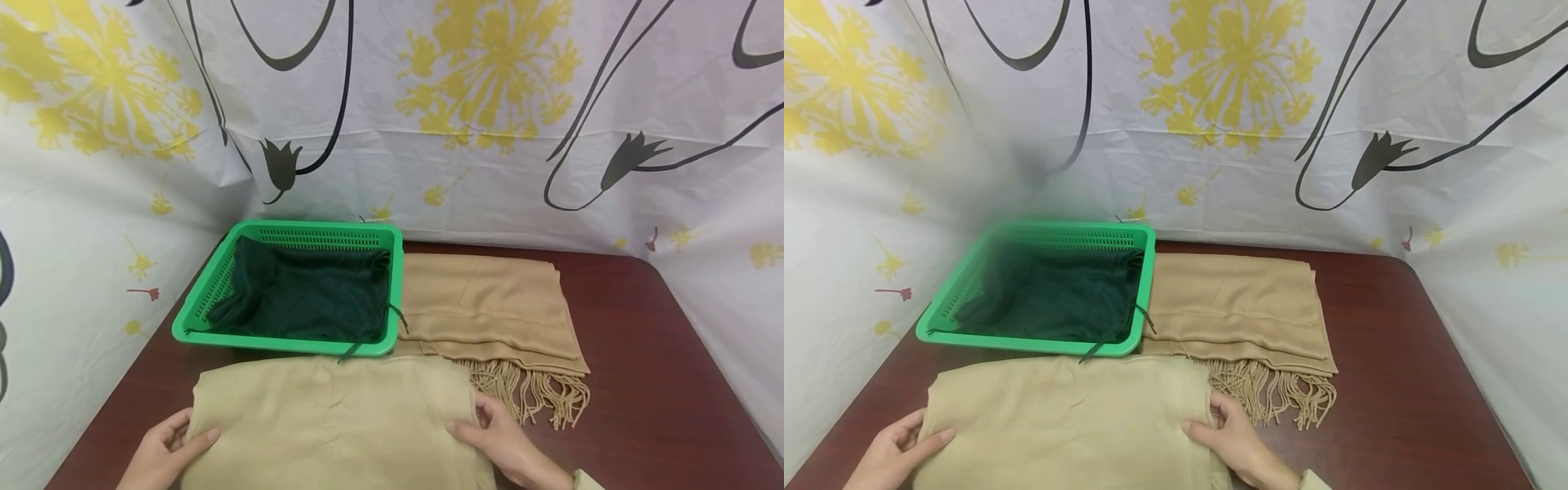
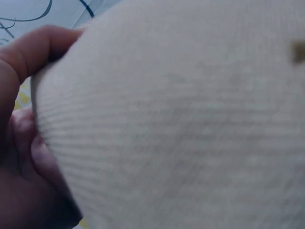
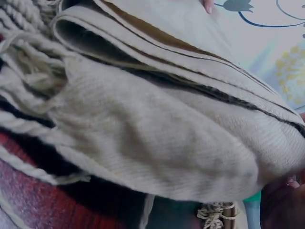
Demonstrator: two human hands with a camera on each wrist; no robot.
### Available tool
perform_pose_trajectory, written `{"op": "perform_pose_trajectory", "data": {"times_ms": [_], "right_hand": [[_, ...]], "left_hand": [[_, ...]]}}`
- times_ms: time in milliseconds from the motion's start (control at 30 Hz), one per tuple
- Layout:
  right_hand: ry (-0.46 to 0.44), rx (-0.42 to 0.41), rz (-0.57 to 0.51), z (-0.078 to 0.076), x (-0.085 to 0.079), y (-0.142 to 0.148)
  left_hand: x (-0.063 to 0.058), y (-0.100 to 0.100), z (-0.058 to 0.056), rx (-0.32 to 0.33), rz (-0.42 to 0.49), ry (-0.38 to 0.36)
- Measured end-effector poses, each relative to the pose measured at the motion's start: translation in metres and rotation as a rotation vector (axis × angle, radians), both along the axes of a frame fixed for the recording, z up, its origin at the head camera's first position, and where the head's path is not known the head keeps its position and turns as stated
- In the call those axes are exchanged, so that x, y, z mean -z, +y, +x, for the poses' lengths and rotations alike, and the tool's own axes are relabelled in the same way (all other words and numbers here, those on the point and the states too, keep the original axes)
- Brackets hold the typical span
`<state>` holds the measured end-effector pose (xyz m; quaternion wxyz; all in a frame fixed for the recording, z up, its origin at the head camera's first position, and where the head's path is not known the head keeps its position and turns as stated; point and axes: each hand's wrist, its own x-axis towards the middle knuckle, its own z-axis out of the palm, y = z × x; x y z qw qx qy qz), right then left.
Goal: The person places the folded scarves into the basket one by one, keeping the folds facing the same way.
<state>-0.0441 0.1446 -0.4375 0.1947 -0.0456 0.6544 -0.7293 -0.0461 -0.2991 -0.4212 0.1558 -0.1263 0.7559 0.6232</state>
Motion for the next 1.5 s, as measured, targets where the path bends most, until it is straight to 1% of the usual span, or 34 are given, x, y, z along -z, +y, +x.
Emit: {"op": "perform_pose_trajectory", "data": {"times_ms": [67, 133, 300, 367, 467, 533, 600, 700, 800, 867, 933, 1067, 1200, 1267, 1400, 1500], "right_hand": [[0.026, -0.008, -0.009, 0.001, -0.001, 0.001], [0.051, -0.022, -0.025, 0.003, -0.003, 0.002], [0.136, -0.054, -0.076, 0.005, -0.005, 0.003], [0.161, -0.068, -0.099, 0.006, -0.005, 0.003], [0.187, -0.075, -0.121, 0.008, -0.004, 0.003], [0.215, -0.079, -0.136, 0.009, -0.004, 0.003], [0.243, -0.082, -0.149, 0.010, -0.004, 0.004], [0.263, -0.091, -0.167, 0.010, -0.005, 0.005], [0.270, -0.095, -0.178, 0.009, -0.007, 0.005], [0.289, -0.100, -0.189, 0.008, -0.007, 0.005], [0.304, -0.104, -0.200, 0.006, -0.009, 0.004], [0.316, -0.109, -0.213, 0.002, -0.013, 0.003], [0.304, -0.099, -0.217, -0.003, -0.019, 0.002], [0.300, -0.082, -0.194, -0.006, -0.022, 0.001], [0.278, -0.017, -0.118, -0.012, -0.026, -0.004], [0.254, 0.026, -0.095, -0.016, -0.029, -0.008]], "left_hand": [[0.001, -0.003, 0.002, 0.015, 0.051, 0.031], [0.003, -0.006, 0.005, 0.039, 0.122, 0.069], [0.007, -0.013, 0.008, 0.127, 0.283, 0.155], [0.008, -0.015, 0.009, 0.158, 0.314, 0.186], [0.011, -0.018, 0.009, 0.214, 0.360, 0.253], [0.013, -0.019, 0.010, 0.237, 0.395, 0.293], [0.014, -0.020, 0.011, 0.245, 0.429, 0.327], [0.013, -0.020, 0.012, 0.219, 0.441, 0.354], [0.011, -0.019, 0.011, 0.197, 0.417, 0.387], [0.008, -0.019, 0.009, 0.195, 0.405, 0.399], [0.005, -0.019, 0.007, 0.198, 0.406, 0.404], [0.000, -0.018, 0.003, 0.173, 0.370, 0.388], [-0.006, -0.015, -0.001, 0.107, 0.323, 0.388], [-0.007, -0.014, -0.004, 0.068, 0.316, 0.409], [-0.008, -0.010, -0.009, -0.002, 0.293, 0.447], [-0.008, -0.006, -0.013, -0.044, 0.278, 0.456]]}}
